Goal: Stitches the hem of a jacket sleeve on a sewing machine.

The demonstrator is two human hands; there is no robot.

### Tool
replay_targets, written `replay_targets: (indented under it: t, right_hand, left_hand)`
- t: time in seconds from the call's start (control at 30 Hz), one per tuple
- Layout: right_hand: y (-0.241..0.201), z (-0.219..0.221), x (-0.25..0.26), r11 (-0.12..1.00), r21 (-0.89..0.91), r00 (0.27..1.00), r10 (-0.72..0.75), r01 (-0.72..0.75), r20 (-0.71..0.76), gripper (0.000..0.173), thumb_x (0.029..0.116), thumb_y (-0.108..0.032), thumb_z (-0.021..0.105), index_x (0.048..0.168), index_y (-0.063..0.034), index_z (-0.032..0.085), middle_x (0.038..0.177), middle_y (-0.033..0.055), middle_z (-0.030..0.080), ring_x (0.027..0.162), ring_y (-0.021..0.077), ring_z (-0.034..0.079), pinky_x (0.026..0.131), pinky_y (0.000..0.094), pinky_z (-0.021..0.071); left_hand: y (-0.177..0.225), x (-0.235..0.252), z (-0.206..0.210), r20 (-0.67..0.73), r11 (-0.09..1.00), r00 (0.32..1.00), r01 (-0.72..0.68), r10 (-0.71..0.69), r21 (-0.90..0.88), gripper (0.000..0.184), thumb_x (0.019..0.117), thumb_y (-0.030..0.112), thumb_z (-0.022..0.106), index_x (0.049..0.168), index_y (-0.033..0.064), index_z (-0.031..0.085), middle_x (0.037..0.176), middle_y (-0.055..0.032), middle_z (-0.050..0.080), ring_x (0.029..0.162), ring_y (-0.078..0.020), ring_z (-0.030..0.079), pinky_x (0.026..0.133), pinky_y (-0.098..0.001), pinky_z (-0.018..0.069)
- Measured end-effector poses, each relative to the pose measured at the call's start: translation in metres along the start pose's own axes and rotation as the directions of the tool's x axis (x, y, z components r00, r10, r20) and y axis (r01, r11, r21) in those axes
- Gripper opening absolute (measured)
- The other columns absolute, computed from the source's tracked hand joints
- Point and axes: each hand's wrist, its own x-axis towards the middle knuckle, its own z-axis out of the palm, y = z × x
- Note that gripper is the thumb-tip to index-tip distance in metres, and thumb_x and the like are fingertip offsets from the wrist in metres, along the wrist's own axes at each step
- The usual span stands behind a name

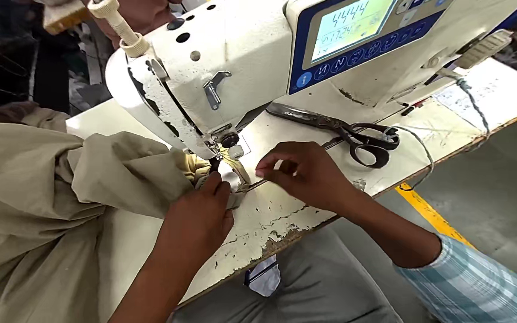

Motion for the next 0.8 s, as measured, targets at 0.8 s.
replay_targets:
  t: [0.8]
  right_hand:
    - [-0.012, 0.027, 0.031, 0.934, 0.192, 0.926, 0.241, -0.303, 0.289, 0.017, 0.0985, -0.025, 0.067, 0.093, -0.0104, 0.074, 0.078, 0.0002, 0.066, 0.069, 0.0115, 0.062, 0.063, 0.0340, 0.0514]
  left_hand:
    - [0.011, 0.012, -0.005, 0.147, 0.991, 0.982, 0.128, -0.121, -0.039, 0.033, 0.0728, 0.023, 0.085, 0.102, 0.0120, 0.077, 0.097, -0.0049, 0.065, 0.067, -0.0223, 0.065, 0.052, -0.0432, 0.0543]
